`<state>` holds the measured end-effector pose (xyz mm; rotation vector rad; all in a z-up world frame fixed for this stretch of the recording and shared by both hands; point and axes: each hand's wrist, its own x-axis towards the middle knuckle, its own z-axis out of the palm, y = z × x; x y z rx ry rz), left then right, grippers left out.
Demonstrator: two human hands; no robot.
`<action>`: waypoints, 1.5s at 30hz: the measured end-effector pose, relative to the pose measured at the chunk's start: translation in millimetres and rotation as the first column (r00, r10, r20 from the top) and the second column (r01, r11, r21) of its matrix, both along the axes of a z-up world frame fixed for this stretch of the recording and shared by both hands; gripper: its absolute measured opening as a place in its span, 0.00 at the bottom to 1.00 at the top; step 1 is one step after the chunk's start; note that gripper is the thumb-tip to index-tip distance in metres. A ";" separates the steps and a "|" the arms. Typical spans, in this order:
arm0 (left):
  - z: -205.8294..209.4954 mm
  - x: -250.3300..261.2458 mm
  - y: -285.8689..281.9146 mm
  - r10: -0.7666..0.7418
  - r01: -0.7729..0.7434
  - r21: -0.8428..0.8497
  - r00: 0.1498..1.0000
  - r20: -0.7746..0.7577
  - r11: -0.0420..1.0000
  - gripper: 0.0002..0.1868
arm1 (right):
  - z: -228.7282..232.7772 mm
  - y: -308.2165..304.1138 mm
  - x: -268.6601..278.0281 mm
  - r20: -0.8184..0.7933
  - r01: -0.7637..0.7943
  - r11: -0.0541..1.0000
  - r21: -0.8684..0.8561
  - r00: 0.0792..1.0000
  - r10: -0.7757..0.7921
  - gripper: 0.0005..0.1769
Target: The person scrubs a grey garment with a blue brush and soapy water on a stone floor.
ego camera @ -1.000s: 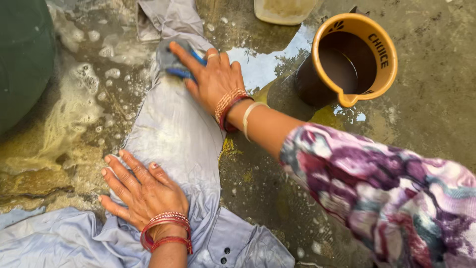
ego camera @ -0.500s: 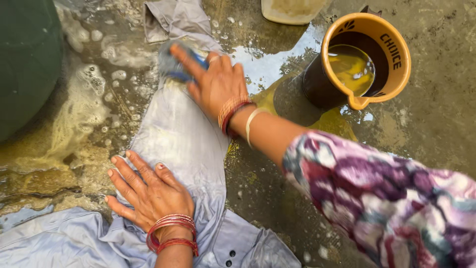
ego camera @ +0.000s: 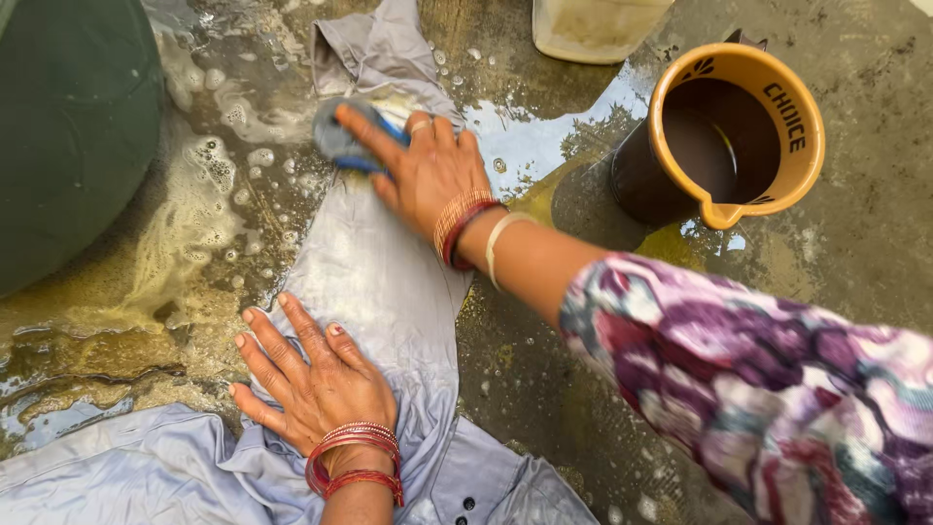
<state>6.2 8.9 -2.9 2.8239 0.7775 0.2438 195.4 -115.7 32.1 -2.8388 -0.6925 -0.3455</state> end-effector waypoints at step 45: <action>-2.2 -7.0 0.9 -0.002 0.002 -0.014 1.000 0.026 1.000 0.32 | 15.5 -26.5 -33.0 -0.120 0.023 1.000 -0.005 0.992 -0.024 0.45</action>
